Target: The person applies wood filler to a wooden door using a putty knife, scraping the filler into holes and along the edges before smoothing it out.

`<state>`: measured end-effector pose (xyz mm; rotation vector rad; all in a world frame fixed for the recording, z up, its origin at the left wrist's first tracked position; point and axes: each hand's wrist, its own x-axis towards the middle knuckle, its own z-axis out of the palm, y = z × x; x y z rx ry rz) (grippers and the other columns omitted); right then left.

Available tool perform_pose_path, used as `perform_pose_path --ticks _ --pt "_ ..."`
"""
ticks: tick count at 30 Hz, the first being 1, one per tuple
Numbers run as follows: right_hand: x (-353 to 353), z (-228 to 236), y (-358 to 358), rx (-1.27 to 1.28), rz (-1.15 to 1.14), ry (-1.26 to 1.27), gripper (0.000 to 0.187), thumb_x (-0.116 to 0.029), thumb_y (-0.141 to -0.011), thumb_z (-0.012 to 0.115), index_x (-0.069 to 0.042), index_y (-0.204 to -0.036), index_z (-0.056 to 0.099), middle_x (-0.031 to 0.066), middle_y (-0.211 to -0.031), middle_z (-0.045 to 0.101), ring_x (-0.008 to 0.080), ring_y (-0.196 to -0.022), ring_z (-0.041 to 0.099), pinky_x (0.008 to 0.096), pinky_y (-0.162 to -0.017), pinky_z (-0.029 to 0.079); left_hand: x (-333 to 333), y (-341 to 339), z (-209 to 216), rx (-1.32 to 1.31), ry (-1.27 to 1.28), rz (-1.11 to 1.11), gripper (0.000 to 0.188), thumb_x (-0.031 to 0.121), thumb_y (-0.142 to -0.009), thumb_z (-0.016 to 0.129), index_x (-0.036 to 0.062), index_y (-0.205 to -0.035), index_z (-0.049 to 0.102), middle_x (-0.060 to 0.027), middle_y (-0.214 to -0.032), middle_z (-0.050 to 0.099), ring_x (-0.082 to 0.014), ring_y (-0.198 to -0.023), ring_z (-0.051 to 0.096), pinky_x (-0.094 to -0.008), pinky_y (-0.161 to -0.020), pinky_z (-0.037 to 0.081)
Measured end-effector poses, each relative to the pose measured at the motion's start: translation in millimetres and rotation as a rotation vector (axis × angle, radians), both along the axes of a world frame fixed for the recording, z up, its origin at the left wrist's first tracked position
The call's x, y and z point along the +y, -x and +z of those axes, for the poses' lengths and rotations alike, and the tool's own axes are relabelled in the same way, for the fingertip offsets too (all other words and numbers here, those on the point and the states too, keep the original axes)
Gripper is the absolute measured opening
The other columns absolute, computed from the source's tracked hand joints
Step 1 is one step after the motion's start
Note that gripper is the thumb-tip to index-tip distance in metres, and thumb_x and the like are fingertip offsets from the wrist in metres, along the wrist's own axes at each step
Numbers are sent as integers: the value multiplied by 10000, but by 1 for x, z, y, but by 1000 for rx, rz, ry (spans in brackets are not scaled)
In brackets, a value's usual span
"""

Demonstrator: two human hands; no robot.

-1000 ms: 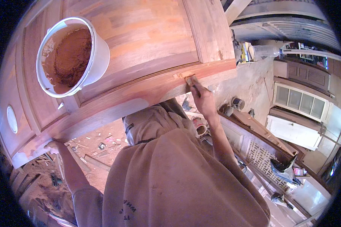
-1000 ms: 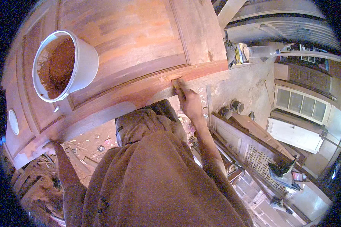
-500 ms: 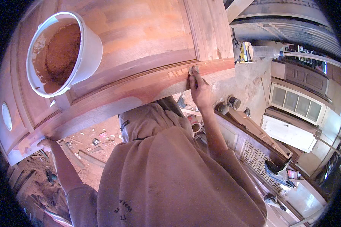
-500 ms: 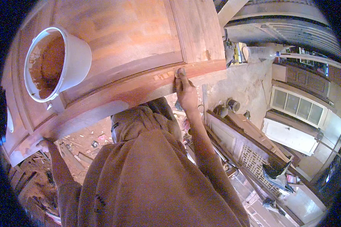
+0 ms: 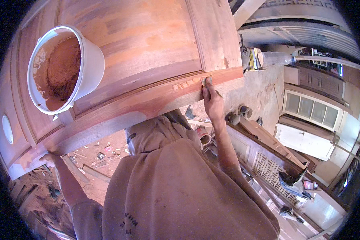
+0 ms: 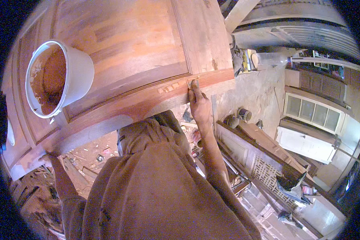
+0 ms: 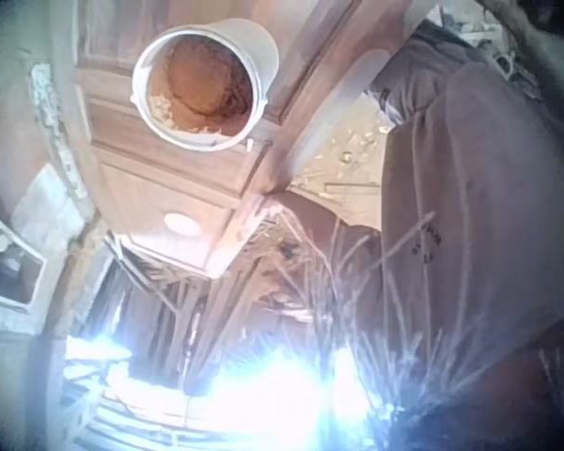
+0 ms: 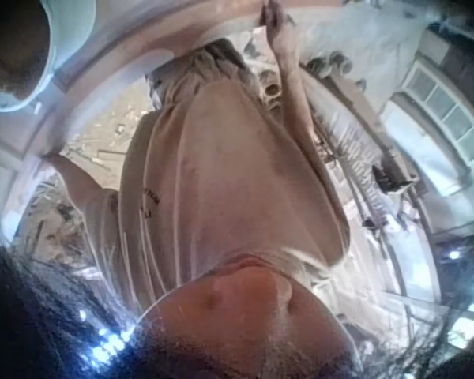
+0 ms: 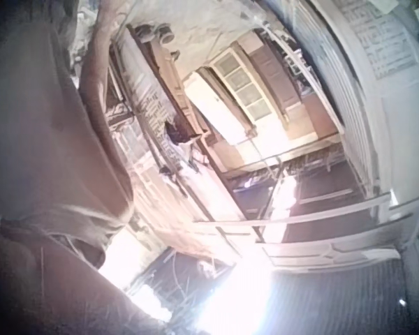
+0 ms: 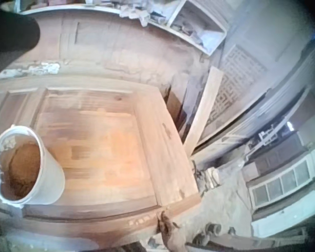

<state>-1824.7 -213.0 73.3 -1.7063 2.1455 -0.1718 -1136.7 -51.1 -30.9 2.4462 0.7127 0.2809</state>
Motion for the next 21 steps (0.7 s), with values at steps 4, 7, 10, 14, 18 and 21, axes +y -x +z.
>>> perform_pose_path --ticks 4,7,10,14,18,21 --pt "11 2 21 -118 101 94 367 -195 -956 588 -68 -1300 571 258 -1028 665 385 -935 673 408 -770 539 1 -4 1 14 12 22 876 652 -910 372 -180 -1131 531 -355 -1070 611 -465 -1011 624 -545 -851 536" --pt "1 -3 24 -65 76 197 377 -242 -969 558 -124 -1328 553 300 -916 655 462 -838 649 475 -716 524 -3 -2 0 17 18 37 879 655 -908 374 -180 -1128 536 -355 -1073 611 -465 -1016 622 -545 -856 533" --pt "6 -13 30 -39 40 142 364 -220 -955 583 -118 -1305 576 302 -958 653 452 -861 651 473 -723 527 -7 -2 -1 18 11 43 882 658 -906 375 -180 -1124 542 -355 -1075 611 -465 -1021 621 -544 -861 531" --pt "2 10 41 -64 104 43 368 -153 -945 606 -36 -1293 572 239 -1120 655 313 -1020 676 371 -810 544 -2 -3 0 16 14 65 887 662 -903 377 -180 -1120 549 -355 -1079 611 -466 -1027 619 -544 -867 528" --pt "-11 1 39 -48 91 89 368 -155 -955 589 -36 -1303 564 231 -1170 638 312 -1076 650 370 -852 532 -3 1 0 17 22 71 891 666 -901 379 -180 -1116 556 -355 -1083 611 -466 -1033 617 -544 -874 525" --pt "-8 11 35 -1 -79 -124 376 -162 -958 584 -32 -1309 556 223 -1254 587 310 -1138 609 357 -889 519 -6 4 2 18 17 81 894 669 -899 381 -180 -1113 562 -355 -1085 611 -466 -1038 616 -544 -879 522"
